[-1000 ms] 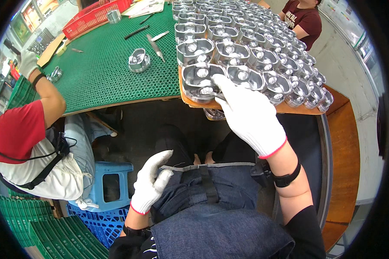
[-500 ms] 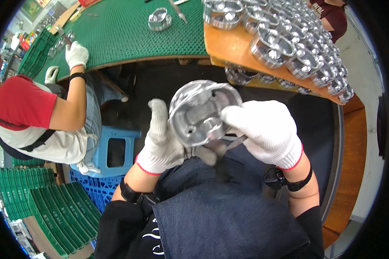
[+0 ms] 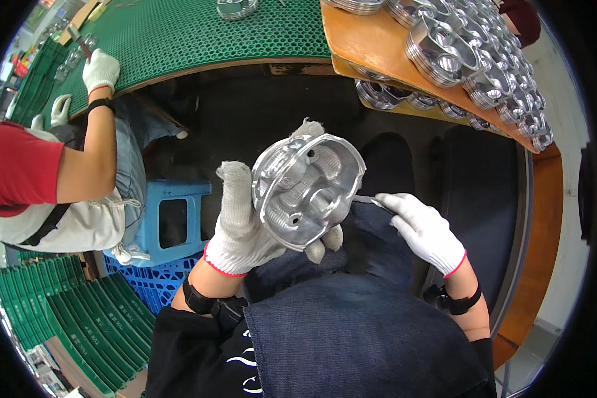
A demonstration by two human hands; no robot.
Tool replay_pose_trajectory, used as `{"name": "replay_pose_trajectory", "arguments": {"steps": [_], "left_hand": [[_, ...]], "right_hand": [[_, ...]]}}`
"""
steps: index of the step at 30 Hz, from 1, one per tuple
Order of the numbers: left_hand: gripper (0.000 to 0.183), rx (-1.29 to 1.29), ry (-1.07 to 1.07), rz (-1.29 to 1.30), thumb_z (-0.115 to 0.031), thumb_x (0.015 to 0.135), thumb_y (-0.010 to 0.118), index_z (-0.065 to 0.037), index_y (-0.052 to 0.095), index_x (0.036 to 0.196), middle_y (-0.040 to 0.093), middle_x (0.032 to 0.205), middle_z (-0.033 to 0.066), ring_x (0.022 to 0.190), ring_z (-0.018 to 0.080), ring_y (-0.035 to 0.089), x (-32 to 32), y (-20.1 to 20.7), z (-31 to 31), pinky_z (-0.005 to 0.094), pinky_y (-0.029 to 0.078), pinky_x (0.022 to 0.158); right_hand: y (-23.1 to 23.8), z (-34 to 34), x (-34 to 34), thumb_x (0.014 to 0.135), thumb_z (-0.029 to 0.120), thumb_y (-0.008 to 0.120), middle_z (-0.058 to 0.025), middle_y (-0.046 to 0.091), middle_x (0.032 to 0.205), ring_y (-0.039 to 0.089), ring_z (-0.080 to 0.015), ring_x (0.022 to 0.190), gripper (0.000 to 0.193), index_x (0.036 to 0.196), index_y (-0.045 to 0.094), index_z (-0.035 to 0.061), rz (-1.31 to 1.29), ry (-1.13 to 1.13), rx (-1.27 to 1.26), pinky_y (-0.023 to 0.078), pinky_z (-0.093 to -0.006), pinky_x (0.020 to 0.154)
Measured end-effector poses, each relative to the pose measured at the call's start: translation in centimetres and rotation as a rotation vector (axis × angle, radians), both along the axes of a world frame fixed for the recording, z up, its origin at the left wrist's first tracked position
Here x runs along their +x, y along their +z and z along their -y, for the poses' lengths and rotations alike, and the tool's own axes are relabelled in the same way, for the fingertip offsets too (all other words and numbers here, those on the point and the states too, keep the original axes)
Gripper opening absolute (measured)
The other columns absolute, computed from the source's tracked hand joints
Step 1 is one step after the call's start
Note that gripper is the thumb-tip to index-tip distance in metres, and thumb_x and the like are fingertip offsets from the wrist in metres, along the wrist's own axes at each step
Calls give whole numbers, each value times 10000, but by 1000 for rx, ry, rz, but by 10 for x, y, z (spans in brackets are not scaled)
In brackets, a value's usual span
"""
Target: Inspecting, cleaning, and assembling metal piston components at a factory workbench.
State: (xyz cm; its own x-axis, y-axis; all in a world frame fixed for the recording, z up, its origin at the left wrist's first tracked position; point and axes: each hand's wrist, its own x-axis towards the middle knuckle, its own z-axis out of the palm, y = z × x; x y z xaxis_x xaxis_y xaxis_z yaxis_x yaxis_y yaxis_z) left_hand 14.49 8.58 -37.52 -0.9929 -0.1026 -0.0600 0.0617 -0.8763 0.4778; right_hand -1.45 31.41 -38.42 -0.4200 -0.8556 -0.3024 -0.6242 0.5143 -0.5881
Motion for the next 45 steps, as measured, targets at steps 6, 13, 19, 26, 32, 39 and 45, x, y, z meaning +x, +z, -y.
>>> {"name": "replay_pose_trajectory", "arguments": {"steps": [6, 13, 19, 26, 32, 39, 45], "left_hand": [[1053, 317, -121, -91, -844, 732, 372, -102, 202, 1459, 416, 1304, 356, 730, 375, 667, -11, -9, 6, 362, 597, 496], [1013, 438, -162, 16, -783, 764, 437, -67, 224, 1450, 425, 1274, 365, 780, 451, 649, -19, -10, 20, 445, 595, 519], [1148, -401, 168, 240, -641, 634, 745, -53, 201, 1457, 458, 1311, 208, 1032, 311, 595, -30, 1, 17, 418, 532, 828], [1250, -1407, 190, 75, -481, 490, 904, -28, 224, 1436, 403, 1369, 169, 1216, 283, 482, -40, 7, 19, 403, 404, 1022], [1220, -1438, 141, -20, -386, 484, 932, -9, 244, 1419, 405, 1355, 183, 1214, 288, 483, -48, 11, 8, 407, 402, 1028], [1160, -1427, 218, -113, -360, 469, 944, 14, 302, 1360, 390, 1319, 202, 1169, 308, 494, -44, 16, -9, 413, 433, 984], [1255, -1744, 527, -146, -493, 486, 910, -29, 217, 1423, 349, 1383, 230, 1201, 343, 485, -41, 22, 4, 457, 428, 1009]], "right_hand": [[11, -1, -2, 881, 84, 483, -122, 654, 981, 621, -158, 639, 290, 1140, 605, 32, 370, -297, 57, 525, -265, 635], [-9, 6, -25, 871, 40, 456, -214, 647, 893, 646, -186, 590, 235, 1050, 557, -73, 1078, -603, -348, 489, -213, 424], [48, 34, -63, 850, 69, 500, -168, 661, 820, 519, -118, 453, 445, 1291, 521, 7, 985, -276, -214, 420, -229, 419], [72, 69, -54, 720, 107, 604, -4, 463, 605, 527, -183, 515, 396, 1098, 679, 196, -664, 433, -255, 410, -314, 478], [60, 68, -57, 714, 208, 606, 8, 455, 618, 511, -157, 517, 213, 915, 674, 185, -771, 455, -430, 408, -299, 462], [90, 51, -43, 814, 181, 577, -42, 564, 628, 609, -192, 552, 154, 937, 640, 111, -543, 451, -127, 475, -302, 507], [73, 51, -56, 851, 115, 491, -68, 687, 792, 637, -212, 597, 277, 1070, 640, 35, 376, 75, -224, 511, -326, 566]]}}
